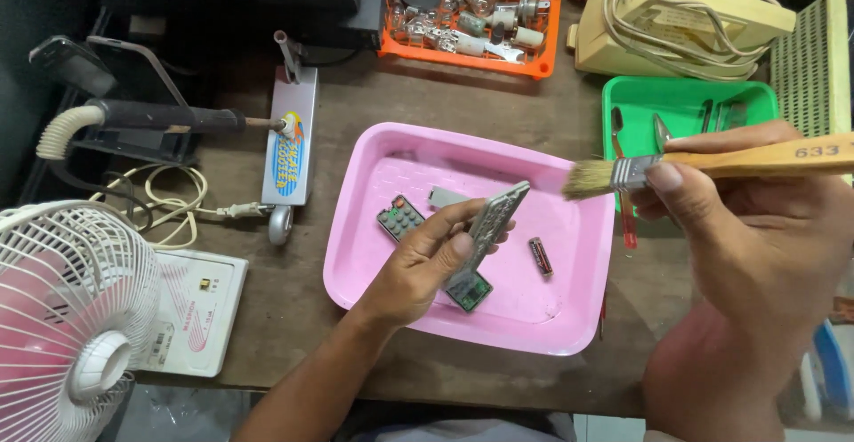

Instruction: Cleaning the internal components of a remote control using a brush and cleaning solution on a workbench.

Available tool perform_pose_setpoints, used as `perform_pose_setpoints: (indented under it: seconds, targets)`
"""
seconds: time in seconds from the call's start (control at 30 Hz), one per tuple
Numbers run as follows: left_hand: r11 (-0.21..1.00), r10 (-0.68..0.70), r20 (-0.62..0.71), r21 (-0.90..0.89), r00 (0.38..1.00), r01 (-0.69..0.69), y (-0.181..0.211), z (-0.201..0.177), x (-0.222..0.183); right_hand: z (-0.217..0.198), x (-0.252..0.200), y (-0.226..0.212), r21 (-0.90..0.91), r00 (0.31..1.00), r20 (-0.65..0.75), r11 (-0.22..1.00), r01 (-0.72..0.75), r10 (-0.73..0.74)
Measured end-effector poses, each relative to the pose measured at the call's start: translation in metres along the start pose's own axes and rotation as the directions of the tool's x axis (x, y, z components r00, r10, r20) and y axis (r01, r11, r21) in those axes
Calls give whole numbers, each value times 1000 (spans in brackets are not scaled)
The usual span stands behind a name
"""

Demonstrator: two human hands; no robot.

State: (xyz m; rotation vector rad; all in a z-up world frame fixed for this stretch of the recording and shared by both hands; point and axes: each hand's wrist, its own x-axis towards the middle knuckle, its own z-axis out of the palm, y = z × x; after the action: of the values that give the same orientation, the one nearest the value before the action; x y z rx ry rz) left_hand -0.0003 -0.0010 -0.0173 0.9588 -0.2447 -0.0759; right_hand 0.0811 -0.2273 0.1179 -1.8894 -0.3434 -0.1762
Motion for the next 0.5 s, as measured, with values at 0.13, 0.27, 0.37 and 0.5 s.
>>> perform_pose_setpoints:
  seconds: [0.13,0.27,0.37,0.5]
  targets:
    - [999,-5,19,47,1000,4,1,2,0,15,-3,-11,-60,999,-38,998,-10,8]
    - [985,-17,41,172,999,9,8,6,3,30,-8,-20,-13,994,84,998,65,-64]
    - [969,-38,40,245,998,27,9,6,2,35,-11,-26,171,989,140,985,17,-41]
    - [982,-41,52,186,998,30,13,9,2,28,-1,-7,235,982,185,969,-81,37]
